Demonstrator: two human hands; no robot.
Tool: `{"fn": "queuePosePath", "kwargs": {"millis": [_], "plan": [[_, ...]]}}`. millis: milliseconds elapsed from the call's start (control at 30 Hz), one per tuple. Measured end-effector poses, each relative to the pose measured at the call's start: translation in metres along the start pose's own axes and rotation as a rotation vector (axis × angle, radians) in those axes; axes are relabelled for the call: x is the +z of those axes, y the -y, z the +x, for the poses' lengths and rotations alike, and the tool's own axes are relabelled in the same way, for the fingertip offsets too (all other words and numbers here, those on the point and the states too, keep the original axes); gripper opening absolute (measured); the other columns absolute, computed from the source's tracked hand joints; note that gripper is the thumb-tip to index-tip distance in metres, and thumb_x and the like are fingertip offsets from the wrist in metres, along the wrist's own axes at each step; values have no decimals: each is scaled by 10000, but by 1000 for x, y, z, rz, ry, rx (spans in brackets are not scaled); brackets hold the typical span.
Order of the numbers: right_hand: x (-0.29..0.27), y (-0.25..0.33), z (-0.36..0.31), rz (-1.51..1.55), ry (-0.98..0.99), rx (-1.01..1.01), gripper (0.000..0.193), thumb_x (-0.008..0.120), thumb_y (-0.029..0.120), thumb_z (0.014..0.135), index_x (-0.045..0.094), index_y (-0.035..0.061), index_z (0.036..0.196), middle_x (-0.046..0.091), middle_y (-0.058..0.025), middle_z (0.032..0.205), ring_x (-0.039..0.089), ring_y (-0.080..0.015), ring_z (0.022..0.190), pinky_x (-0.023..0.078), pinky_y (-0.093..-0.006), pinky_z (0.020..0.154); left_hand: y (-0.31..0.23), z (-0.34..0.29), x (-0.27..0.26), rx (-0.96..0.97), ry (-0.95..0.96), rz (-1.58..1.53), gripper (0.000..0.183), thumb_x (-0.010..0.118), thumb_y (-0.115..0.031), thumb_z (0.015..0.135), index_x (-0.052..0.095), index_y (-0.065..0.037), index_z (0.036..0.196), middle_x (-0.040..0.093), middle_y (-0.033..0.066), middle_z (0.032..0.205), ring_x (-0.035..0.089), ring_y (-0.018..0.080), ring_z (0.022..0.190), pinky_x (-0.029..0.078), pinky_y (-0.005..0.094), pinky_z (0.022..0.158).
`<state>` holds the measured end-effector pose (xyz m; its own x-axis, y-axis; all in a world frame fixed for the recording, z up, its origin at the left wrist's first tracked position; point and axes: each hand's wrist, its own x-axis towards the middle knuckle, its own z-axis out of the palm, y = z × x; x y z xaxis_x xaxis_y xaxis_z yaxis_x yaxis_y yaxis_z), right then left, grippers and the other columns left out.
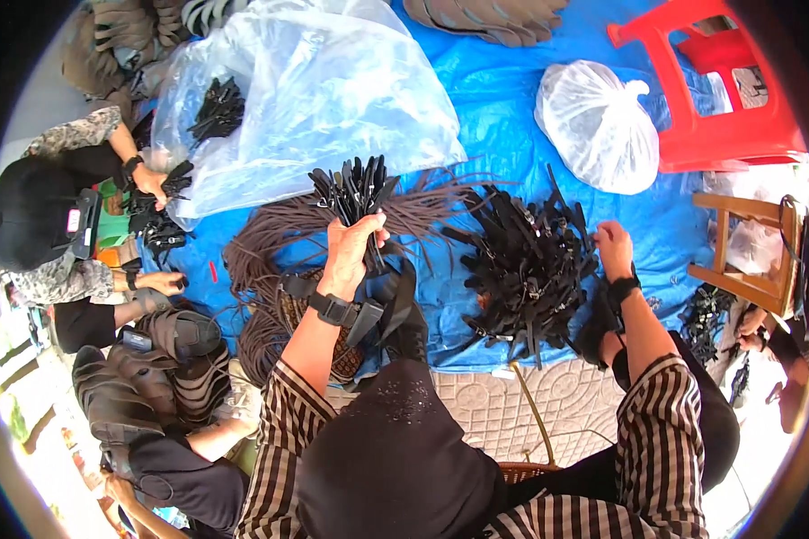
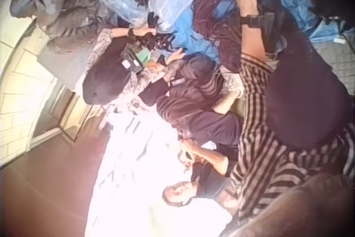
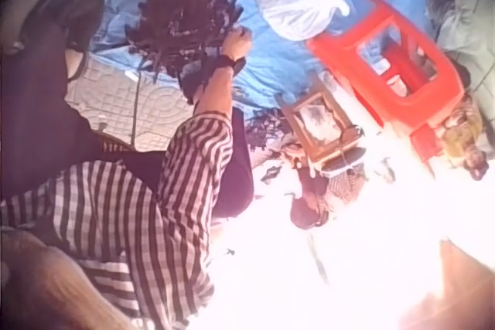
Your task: Sorting and assembling black straps and buckles for footwear manufacturing.
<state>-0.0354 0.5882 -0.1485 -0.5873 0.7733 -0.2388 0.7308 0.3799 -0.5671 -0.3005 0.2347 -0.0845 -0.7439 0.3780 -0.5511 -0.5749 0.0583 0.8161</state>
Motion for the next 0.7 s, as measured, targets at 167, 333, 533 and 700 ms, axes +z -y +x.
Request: {"fn": "queuePosePath", "kwargs": {"millis": [167, 333, 533, 700], "plan": [[3, -5, -15, -192, -16, -33, 186, 499, 171, 773, 588, 32, 859, 619, -174, 826, 574, -361, 798, 454, -423, 706, -7, 33, 7, 84, -34, 89, 83, 604, -66, 745, 600, -5, 689, 571, 47, 580, 511, 111, 451, 393, 230, 405], [-5, -32, -11, -245, -13, -76, 196, 504, 175, 768, 571, 41, 895, 614, -177, 863, 568, -370, 825, 447, -436, 728, 26, 17, 35, 15, 107, 148, 106, 622, -66, 738, 595, -18, 647, 556, 33, 555, 493, 89, 438, 385, 222, 403], [-6, -38, -12, -231, -12, -52, 209, 519, 188, 761, 580, 44, 900, 617, -175, 852, 573, -366, 829, 452, -425, 720, 92, -25, 21, -181, 121, 218, 138, 621, -88, 711, 590, 25, 638, 555, 57, 553, 497, 123, 435, 377, 248, 411], [-2, -25, -23, -245, -11, 37, 200, 508, 197, 755, 590, 73, 890, 614, -186, 859, 572, -373, 835, 453, -440, 727, 77, -38, 18, -118, 106, 239, 139, 613, -80, 715, 541, -20, 613, 531, 31, 534, 481, 109, 435, 368, 247, 413]]}}
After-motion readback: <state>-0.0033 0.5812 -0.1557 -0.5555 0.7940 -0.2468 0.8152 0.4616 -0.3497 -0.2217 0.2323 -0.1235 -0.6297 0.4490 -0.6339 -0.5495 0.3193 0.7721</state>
